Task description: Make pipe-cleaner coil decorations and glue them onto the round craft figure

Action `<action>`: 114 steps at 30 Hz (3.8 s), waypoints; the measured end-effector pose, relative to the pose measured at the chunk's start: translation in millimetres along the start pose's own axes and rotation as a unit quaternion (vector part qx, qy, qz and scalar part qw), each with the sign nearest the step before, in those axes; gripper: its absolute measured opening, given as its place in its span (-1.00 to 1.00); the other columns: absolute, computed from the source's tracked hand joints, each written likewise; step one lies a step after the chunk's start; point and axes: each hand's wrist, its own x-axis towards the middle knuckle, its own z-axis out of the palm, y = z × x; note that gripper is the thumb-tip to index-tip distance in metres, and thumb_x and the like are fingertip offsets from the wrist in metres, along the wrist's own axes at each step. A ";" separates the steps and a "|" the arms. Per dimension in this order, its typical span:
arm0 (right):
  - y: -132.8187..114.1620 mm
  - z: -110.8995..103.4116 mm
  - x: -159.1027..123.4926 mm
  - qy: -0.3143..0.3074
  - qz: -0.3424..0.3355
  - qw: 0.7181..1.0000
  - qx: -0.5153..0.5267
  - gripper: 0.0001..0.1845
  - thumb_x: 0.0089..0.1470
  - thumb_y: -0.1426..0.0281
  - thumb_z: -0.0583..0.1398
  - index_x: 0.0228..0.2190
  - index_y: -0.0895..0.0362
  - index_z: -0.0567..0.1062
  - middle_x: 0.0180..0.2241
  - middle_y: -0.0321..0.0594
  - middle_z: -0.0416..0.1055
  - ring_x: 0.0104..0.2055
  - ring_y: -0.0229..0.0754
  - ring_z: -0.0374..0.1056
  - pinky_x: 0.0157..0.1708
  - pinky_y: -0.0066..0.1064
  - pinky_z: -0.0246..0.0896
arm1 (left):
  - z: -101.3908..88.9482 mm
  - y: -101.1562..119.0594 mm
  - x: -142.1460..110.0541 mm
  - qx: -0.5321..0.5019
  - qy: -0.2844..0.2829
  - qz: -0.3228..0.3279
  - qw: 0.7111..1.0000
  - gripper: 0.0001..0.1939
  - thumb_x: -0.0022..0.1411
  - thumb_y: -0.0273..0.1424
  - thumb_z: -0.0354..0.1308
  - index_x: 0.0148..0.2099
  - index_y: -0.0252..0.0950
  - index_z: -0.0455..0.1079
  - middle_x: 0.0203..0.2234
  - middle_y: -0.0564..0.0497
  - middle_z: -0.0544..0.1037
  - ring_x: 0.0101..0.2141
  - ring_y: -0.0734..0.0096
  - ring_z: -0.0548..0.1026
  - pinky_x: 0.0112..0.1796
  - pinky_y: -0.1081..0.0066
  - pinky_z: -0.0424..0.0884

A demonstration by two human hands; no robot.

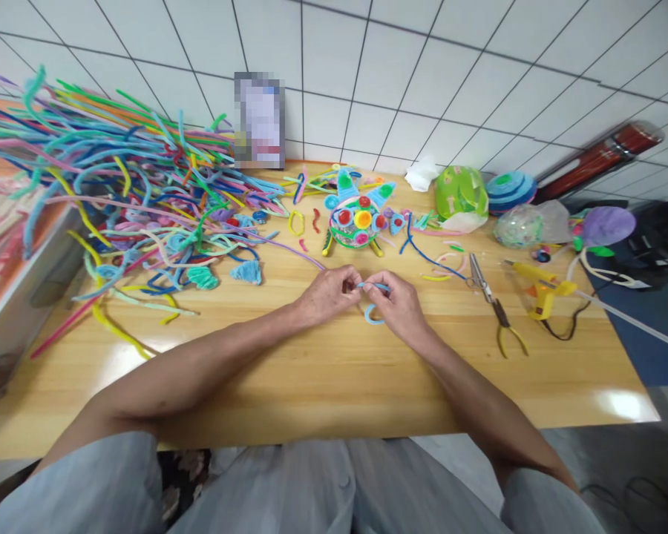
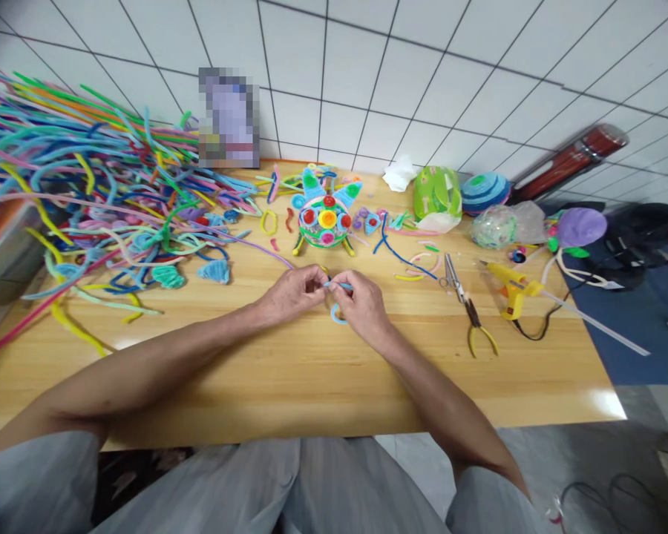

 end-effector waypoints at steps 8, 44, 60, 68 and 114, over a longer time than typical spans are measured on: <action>-2.1 7.0 -1.1 0.045 0.085 0.981 0.166 -0.75 0.07 0.14 0.27 -0.41 0.06 0.47 -0.50 -0.35 0.38 -0.47 -0.26 0.19 -0.43 -0.40 0.12 | 6.7 -0.2 0.3 -0.205 -0.025 -0.076 0.976 -0.48 0.10 0.04 0.35 -0.21 -0.34 0.47 -0.57 0.14 0.41 -0.60 0.61 0.22 -0.56 0.52 0.14; 1.3 10.5 0.2 -0.003 0.068 0.983 0.171 -0.74 0.07 0.14 0.29 -0.37 0.07 0.52 -0.58 -0.42 0.26 -0.52 -0.30 0.13 -0.52 -0.48 0.18 | -0.7 1.1 1.6 -0.096 0.029 0.025 0.995 -0.81 0.14 -0.29 0.17 -0.38 -0.30 0.29 -0.55 0.16 0.29 -0.52 0.57 0.20 -0.47 0.50 0.12; 5.5 13.7 -1.6 0.033 0.047 0.981 0.185 -0.82 0.04 0.26 0.29 -0.50 0.07 0.47 -0.54 -0.39 0.36 -0.49 -0.29 0.22 -0.43 -0.42 0.15 | 4.8 -7.3 -2.3 -0.133 0.034 0.025 0.990 -0.86 0.18 -0.33 0.17 -0.31 -0.31 0.37 -0.49 0.13 0.37 -0.48 0.55 0.27 -0.42 0.49 0.20; 11.1 11.6 -5.7 0.049 -0.024 0.985 0.161 -0.87 0.15 0.27 0.29 -0.26 0.05 0.55 -0.33 -0.29 0.53 -0.29 -0.21 0.41 -0.26 -0.36 0.30 | 4.8 -4.4 -1.2 -0.131 0.040 0.025 0.990 -0.81 0.20 -0.29 0.21 -0.31 -0.31 0.37 -0.48 0.11 0.39 -0.47 0.53 0.29 -0.41 0.48 0.21; -81.6 -30.0 22.2 0.083 -0.207 0.975 -0.015 -0.89 0.22 0.33 0.24 -0.37 0.05 0.52 -0.42 -0.29 0.46 -0.38 -0.20 0.32 -0.29 -0.32 0.24 | -28.9 65.9 -7.9 -0.082 0.153 0.151 0.973 -0.75 0.32 -0.19 0.24 -0.25 -0.29 0.49 -0.45 0.06 0.50 -0.45 0.49 0.38 -0.37 0.46 0.34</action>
